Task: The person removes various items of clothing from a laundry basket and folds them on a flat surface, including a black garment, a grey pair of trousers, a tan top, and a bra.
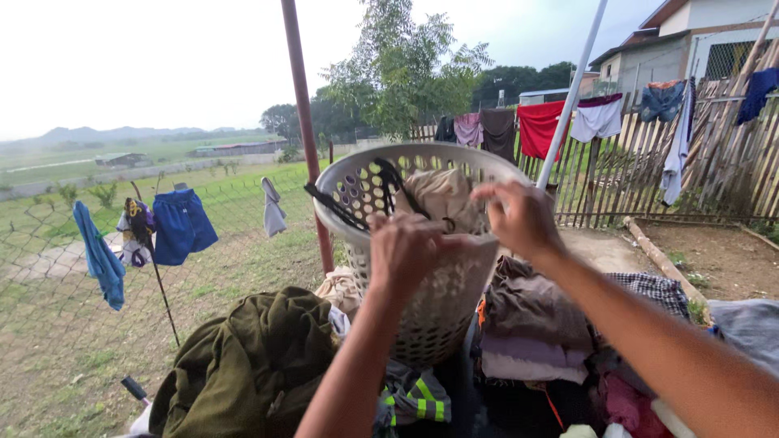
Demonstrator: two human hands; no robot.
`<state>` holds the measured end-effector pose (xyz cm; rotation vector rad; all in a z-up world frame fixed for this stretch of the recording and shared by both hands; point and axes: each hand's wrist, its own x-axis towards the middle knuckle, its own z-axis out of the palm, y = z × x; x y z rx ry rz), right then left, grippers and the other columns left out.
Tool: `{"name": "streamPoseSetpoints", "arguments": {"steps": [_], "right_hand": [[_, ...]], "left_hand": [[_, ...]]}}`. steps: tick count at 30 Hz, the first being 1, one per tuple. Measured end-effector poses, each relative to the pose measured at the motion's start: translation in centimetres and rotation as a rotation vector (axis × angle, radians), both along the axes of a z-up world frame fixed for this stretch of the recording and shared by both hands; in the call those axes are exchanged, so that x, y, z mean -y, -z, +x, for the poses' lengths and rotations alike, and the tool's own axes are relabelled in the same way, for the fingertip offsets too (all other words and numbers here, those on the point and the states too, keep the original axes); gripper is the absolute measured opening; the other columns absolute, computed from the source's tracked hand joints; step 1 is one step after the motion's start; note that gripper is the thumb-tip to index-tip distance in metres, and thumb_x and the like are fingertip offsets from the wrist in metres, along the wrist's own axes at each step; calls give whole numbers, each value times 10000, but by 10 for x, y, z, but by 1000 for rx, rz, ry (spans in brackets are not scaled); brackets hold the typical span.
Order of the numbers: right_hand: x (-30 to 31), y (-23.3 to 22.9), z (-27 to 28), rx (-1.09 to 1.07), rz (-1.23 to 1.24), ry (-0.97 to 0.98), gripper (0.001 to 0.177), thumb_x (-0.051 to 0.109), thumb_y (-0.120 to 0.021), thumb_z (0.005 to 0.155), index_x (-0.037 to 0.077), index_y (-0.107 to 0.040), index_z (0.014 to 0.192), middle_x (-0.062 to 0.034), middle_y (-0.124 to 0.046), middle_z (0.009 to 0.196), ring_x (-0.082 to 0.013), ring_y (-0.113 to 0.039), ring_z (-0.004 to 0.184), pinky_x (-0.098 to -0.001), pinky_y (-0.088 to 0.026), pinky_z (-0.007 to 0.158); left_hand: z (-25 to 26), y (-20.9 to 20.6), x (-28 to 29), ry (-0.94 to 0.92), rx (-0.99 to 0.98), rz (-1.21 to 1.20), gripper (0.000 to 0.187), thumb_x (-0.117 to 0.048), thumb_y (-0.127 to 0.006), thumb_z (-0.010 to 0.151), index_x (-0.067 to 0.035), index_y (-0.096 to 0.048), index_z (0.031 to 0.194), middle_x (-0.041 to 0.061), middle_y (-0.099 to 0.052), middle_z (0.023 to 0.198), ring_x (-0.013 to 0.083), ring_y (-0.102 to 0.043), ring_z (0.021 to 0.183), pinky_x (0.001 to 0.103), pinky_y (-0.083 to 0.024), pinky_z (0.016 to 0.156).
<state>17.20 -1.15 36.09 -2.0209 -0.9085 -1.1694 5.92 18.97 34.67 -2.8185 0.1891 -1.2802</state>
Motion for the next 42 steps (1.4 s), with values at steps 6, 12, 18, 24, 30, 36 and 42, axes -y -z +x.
{"name": "streamPoseSetpoints", "arguments": {"steps": [6, 12, 18, 24, 30, 36, 42], "right_hand": [[-12, 17, 64, -46, -240, -37, 357, 97, -609, 812, 177, -785, 1113, -163, -728, 1115, -303, -712, 993, -395, -559, 916], [-8, 116, 126, -299, -760, -137, 1047, 383, -876, 738, 114, -257, 1539, -286, -501, 1458, -406, -516, 1258, -445, -407, 1059], [-2, 169, 140, -453, -774, 194, 842, 342, -820, 677, 116, -486, 1416, -232, -689, 1214, -377, -669, 1158, -441, -566, 967], [5, 115, 116, -367, -299, 218, 531, 572, -619, 949, 56, -725, 1016, -275, -711, 1039, -453, -672, 1020, -539, -532, 847], [23, -38, 53, -168, 311, 149, 404, 470, -643, 999, 76, -721, 1050, -202, -712, 890, -350, -686, 802, -488, -529, 713], [58, -116, -18, -374, 691, -390, 393, 449, -663, 1042, 57, -680, 1068, -84, -671, 904, -184, -669, 775, -383, -595, 740], [65, -73, -51, -846, 876, -587, 343, 393, -535, 1004, 124, -568, 1215, -94, -669, 969, -191, -708, 788, -405, -633, 740]], "left_hand": [[-69, 71, 59, 207, 541, 196, 668, -812, -611, 671, -212, -782, 912, 16, -732, 912, 239, -649, 858, 402, -397, 747], [-74, 144, 92, 215, 221, 94, 592, -684, -756, 810, -92, -730, 829, 115, -703, 830, 328, -647, 837, 529, -448, 914], [-68, 167, 105, 235, 303, 87, 570, -661, -767, 753, -101, -715, 844, 77, -662, 792, 286, -603, 805, 530, -430, 903], [-63, 137, 93, 223, 224, 129, 589, -697, -752, 787, -111, -722, 837, 85, -675, 788, 296, -623, 805, 497, -423, 854], [-34, 78, 71, 142, 49, 38, 561, -724, -689, 821, -168, -759, 831, 55, -723, 820, 245, -670, 833, 493, -424, 905], [22, 14, 34, 25, -59, -74, 484, -656, -702, 781, -258, -793, 1043, 100, -751, 1023, 258, -672, 1022, 514, -389, 1010], [44, 8, 11, 162, 72, -322, 907, -520, -781, 677, -174, -522, 1474, 181, -543, 1451, 409, -555, 1305, 562, -385, 1127]]}}
